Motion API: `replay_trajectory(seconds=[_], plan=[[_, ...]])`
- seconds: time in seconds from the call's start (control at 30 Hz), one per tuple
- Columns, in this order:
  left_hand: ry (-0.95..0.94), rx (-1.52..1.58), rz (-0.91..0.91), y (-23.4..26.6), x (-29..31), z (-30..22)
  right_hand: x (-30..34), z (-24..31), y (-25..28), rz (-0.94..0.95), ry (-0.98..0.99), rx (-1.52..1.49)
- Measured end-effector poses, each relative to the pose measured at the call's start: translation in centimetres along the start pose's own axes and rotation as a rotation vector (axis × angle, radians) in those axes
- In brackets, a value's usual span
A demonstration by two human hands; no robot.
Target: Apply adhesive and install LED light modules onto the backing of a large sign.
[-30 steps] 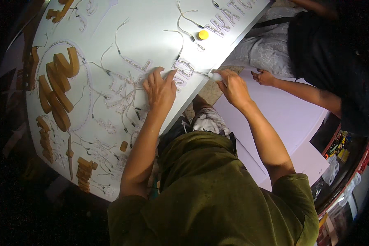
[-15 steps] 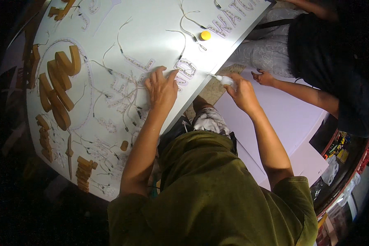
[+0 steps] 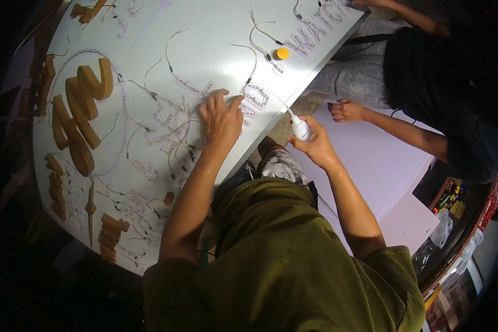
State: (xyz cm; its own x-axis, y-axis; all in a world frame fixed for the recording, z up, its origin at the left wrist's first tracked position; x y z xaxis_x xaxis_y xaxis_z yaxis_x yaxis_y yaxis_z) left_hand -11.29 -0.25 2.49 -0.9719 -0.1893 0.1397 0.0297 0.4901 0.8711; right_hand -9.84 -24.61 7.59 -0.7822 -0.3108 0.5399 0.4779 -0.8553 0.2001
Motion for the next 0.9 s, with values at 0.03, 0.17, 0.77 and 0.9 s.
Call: replay_trajectory(seconds=[0.03, 0.17, 0.77, 0.9], plan=[[0.000, -0.011, 0.000, 0.0, 0.0, 0.1, 0.0, 0.1, -0.2, 0.003, 0.051, 0.084], [-0.027, 0.018, -0.021, 0.2, 0.1, 0.4, 0.2, 0.5, -0.6, 0.011, 0.209, 0.424], [-0.035, 0.044, -0.015, -0.6, 0.0, 0.7, -0.5, 0.5, -1.2, -0.106, 0.136, 0.643], [-0.028, 0.049, 0.003, -0.4, 0.0, 0.7, -0.8, 1.7, -1.1, -0.085, 0.040, 0.664]])
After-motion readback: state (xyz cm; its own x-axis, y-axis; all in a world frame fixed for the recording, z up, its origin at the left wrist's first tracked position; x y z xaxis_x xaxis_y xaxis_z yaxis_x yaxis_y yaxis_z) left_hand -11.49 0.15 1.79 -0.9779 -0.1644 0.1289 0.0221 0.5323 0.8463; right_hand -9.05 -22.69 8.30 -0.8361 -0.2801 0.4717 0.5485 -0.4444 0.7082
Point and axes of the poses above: each hand's wrist, its own x-axis away from the middle knuckle, its own y-axis out of the back of the hand, z = x × y, the point moved 6 cm from there along -x, towards the middle knuckle, and after that the axes turned 7 degrees about y, right-handed, at the moved point
